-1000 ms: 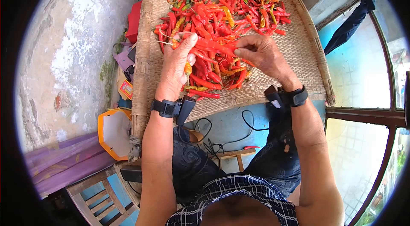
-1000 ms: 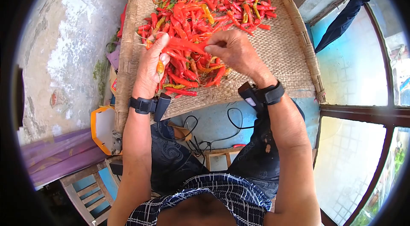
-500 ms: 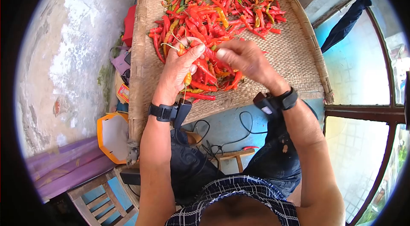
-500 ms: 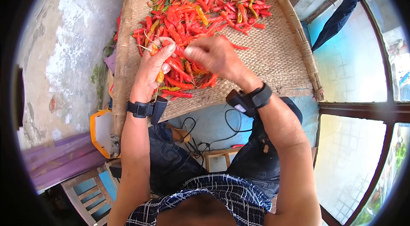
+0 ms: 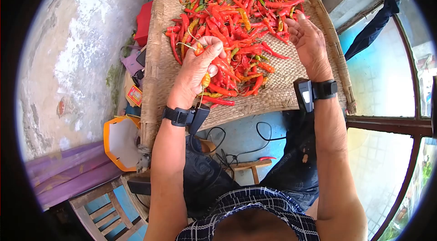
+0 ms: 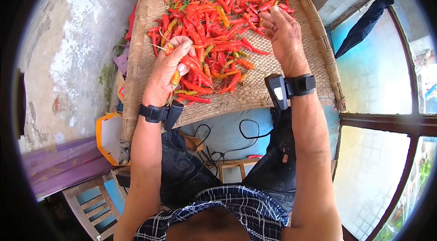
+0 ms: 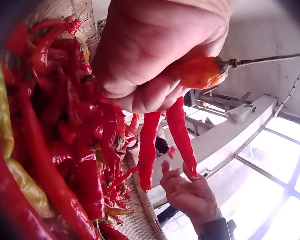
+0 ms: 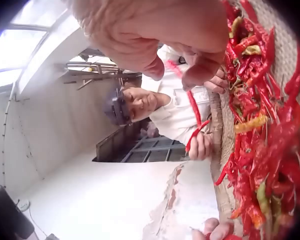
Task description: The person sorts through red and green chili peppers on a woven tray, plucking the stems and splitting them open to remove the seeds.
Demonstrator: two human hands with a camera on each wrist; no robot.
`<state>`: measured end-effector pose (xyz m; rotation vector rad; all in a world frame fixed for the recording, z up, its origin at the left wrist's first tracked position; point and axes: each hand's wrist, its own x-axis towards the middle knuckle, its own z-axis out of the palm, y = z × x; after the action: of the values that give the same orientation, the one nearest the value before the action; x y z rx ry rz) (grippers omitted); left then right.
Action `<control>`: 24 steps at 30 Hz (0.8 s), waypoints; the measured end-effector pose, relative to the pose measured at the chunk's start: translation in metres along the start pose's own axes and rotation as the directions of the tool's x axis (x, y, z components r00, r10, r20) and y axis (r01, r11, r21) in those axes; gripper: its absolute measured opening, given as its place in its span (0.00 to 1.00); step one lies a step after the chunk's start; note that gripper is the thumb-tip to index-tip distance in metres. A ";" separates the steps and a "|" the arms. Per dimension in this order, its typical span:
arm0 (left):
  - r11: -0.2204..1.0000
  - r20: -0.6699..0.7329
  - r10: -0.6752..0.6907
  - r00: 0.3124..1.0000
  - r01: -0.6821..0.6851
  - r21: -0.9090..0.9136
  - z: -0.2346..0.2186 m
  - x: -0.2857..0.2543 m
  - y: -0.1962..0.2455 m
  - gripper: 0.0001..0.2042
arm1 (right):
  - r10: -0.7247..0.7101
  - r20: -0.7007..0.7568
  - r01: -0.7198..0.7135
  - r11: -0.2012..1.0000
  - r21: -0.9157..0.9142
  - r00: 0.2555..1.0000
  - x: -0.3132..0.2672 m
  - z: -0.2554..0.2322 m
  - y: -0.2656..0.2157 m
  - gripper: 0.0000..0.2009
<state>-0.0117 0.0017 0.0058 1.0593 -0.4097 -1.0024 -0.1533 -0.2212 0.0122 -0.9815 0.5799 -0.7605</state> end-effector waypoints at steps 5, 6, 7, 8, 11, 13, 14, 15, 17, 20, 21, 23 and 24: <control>0.994 0.094 0.007 0.996 -0.017 0.108 0.009 -0.004 0.003 0.08 | 0.164 0.464 0.117 0.847 -0.519 0.870 -0.048 0.039 0.018 0.20; 0.994 0.095 0.002 0.995 -0.012 0.110 0.008 -0.004 0.001 0.08 | 0.150 0.513 0.174 0.831 -0.529 0.846 -0.058 0.047 0.027 0.19; 0.994 0.128 0.010 0.992 -0.025 0.109 0.006 -0.003 0.000 0.08 | 0.150 0.510 0.171 0.831 -0.529 0.847 -0.062 0.051 0.030 0.19; 0.993 0.160 0.021 0.987 -0.038 0.108 0.005 -0.002 -0.001 0.09 | 0.210 0.583 0.180 0.823 -0.539 0.785 -0.064 0.054 0.032 0.18; 0.988 0.178 0.016 0.984 -0.043 0.147 0.006 -0.003 0.001 0.09 | 0.338 0.574 0.112 0.786 -0.607 0.746 -0.069 0.055 0.038 0.15; 0.988 0.182 -0.009 0.983 -0.020 0.155 0.007 -0.004 0.000 0.10 | 0.267 0.548 0.094 0.834 -0.543 0.792 -0.070 0.054 0.044 0.12; 0.987 0.187 -0.034 0.982 0.003 0.163 0.007 -0.004 -0.001 0.11 | 0.266 0.546 0.094 0.834 -0.543 0.794 -0.069 0.053 0.043 0.12; 0.987 0.190 -0.034 0.981 0.003 0.162 0.008 -0.004 -0.001 0.11 | 0.278 0.534 0.087 0.825 -0.559 0.798 -0.067 0.050 0.042 0.11; 0.992 0.100 0.006 0.995 -0.018 0.123 0.010 -0.004 0.001 0.13 | 0.287 0.519 0.082 0.813 -0.577 0.805 -0.059 0.044 0.036 0.10; 0.996 -0.002 0.017 1.000 -0.017 0.090 -0.001 0.000 -0.001 0.12 | 0.285 0.540 0.148 0.768 -0.623 0.792 -0.053 0.038 0.011 0.08; 0.996 -0.069 0.013 0.998 -0.007 0.088 -0.004 0.001 -0.002 0.11 | 0.284 0.540 0.149 0.768 -0.623 0.792 -0.047 0.028 0.008 0.08; 0.996 -0.107 0.033 0.994 -0.023 0.090 -0.004 0.002 -0.002 0.09 | 0.137 0.383 0.068 0.877 -0.476 0.914 -0.025 0.009 0.006 0.10; 0.997 -0.095 0.031 0.995 -0.025 0.068 -0.005 0.003 -0.002 0.09 | 0.014 0.265 0.066 0.954 -0.292 0.964 -0.016 0.007 0.006 0.14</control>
<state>-0.0074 0.0019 0.0014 1.1547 -0.3803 -0.9142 -0.1561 -0.2029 0.0118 -1.3504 0.4555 -0.5605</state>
